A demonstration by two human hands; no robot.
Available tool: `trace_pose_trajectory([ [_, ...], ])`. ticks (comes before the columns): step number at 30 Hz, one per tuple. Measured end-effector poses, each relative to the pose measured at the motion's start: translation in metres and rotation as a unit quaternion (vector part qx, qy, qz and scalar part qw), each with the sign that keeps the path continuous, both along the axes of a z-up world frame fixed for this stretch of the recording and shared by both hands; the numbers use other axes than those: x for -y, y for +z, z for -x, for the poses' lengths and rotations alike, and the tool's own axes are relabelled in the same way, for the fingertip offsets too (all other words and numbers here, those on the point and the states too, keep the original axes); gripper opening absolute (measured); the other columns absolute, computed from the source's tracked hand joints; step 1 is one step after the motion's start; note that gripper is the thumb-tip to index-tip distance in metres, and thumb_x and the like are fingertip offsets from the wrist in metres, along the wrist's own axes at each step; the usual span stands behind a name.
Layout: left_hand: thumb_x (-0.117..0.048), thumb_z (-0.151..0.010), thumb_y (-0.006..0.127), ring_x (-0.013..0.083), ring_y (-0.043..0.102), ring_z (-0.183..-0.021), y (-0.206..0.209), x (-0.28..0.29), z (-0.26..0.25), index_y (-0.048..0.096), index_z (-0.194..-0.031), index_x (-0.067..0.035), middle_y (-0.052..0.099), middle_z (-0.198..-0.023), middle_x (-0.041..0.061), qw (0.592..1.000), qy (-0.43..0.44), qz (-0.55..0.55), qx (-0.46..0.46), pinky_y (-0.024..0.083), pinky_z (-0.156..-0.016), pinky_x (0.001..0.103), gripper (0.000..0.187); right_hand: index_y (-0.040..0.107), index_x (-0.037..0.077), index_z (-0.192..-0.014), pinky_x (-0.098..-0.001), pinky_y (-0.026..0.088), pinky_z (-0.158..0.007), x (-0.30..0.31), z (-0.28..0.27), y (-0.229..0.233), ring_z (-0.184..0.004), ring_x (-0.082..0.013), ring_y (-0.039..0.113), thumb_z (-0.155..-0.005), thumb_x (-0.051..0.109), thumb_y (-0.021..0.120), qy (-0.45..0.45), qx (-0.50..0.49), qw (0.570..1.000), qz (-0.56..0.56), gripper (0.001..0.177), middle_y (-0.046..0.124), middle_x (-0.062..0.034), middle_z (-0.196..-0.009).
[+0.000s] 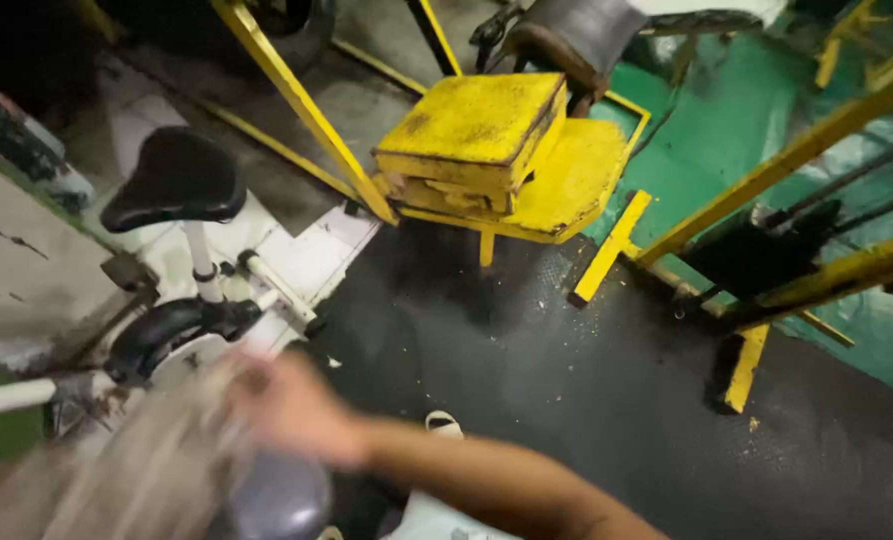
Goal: Cleaning and wiping down various gym equipment using a rag.
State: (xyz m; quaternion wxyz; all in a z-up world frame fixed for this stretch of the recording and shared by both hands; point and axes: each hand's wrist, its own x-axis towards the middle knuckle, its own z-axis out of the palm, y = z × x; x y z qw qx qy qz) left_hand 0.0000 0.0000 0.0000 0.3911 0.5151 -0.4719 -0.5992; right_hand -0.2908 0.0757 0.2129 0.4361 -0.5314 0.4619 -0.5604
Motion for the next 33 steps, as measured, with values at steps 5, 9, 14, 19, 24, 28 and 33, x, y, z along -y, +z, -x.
trace_pose_trajectory([
  [5, 0.016, -0.086, 0.043, 0.0280, 0.060, -0.108, 0.107, 0.020, 0.192, 0.040, -0.158, -0.013, 0.056, -0.146, 0.026, 0.987, -0.002, -0.123, -0.102, 0.045, -0.085, 0.042, 0.077, 0.068, 0.002, -0.105, -0.0249, 0.044, -0.063, 0.018, 0.146, -0.019, -0.073, -0.0046, 0.050, -0.103, 0.016, 0.063, -0.201, 0.142, 0.965, -0.094, 0.016, 0.059, 0.0039, -0.082],
  [9, 0.007, -0.088, 0.037, 0.0241, 0.056, -0.125, 0.113, 0.003, 0.298, 0.045, -0.152, -0.012, 0.052, -0.147, 0.012, 0.974, 0.057, -0.148, -0.164, 0.046, -0.101, 0.038, 0.067, 0.066, 0.002, -0.095, -0.0267, 0.039, -0.056, 0.011, 0.220, -0.038, -0.068, -0.0054, 0.044, -0.106, 0.021, 0.065, -0.214, 0.103, 0.965, -0.110, 0.023, 0.052, 0.0048, -0.074],
  [14, -0.060, -0.092, 0.051, 0.0244, 0.053, -0.136, 0.158, -0.016, 0.401, 0.046, -0.153, -0.017, 0.055, -0.150, 0.004, 0.919, -0.100, -0.263, -0.276, 0.041, -0.113, 0.043, 0.075, 0.070, 0.003, -0.117, -0.0342, 0.057, -0.083, 0.003, 0.277, -0.014, -0.090, -0.0150, 0.069, -0.104, 0.024, 0.059, -0.086, 0.269, 0.945, -0.167, 0.027, 0.075, -0.0052, -0.103],
  [19, -0.057, -0.092, 0.056, 0.0239, 0.057, -0.132, 0.126, -0.015, 0.430, 0.047, -0.151, -0.014, 0.058, -0.148, 0.005, 0.911, -0.069, -0.242, -0.327, 0.047, -0.108, 0.041, 0.074, 0.057, 0.006, -0.137, -0.0480, 0.045, -0.111, -0.002, 0.311, 0.022, -0.122, -0.0281, 0.064, -0.102, 0.035, 0.050, 0.027, 0.461, 0.853, -0.244, 0.047, 0.067, -0.0127, -0.134],
  [24, -0.029, -0.091, 0.071, 0.0241, 0.064, -0.117, 0.132, 0.005, 0.425, 0.059, -0.139, -0.003, 0.066, -0.134, 0.012, 0.948, 0.103, -0.125, -0.275, 0.052, -0.099, 0.039, 0.056, 0.059, 0.000, -0.140, -0.0502, 0.046, -0.111, 0.008, 0.336, -0.029, -0.124, -0.0321, 0.064, -0.102, 0.036, 0.059, -0.045, 0.285, 0.924, -0.251, 0.053, 0.065, -0.0190, -0.137],
  [28, -0.009, -0.085, 0.075, 0.0200, 0.069, -0.105, 0.137, 0.020, 0.438, 0.064, -0.129, -0.002, 0.072, -0.120, 0.010, 0.979, 0.155, 0.057, -0.115, 0.054, -0.093, 0.033, 0.046, 0.053, 0.021, -0.147, -0.0637, 0.047, -0.102, 0.040, 0.334, -0.055, -0.122, -0.0331, 0.058, -0.099, 0.046, 0.054, -0.138, 0.203, 0.878, -0.412, 0.054, 0.055, -0.0126, -0.142],
  [33, -0.005, -0.084, 0.075, 0.0195, 0.069, -0.108, 0.130, 0.049, 0.455, 0.065, -0.127, -0.001, 0.073, -0.118, 0.010, 0.986, -0.039, 0.097, -0.131, 0.054, -0.096, 0.032, 0.044, 0.058, 0.007, -0.143, -0.0481, 0.043, -0.114, 0.095, 0.314, -0.127, -0.126, -0.0284, 0.060, -0.104, 0.062, 0.049, 0.115, 0.480, 0.818, -0.296, 0.067, 0.059, -0.0138, -0.143],
])
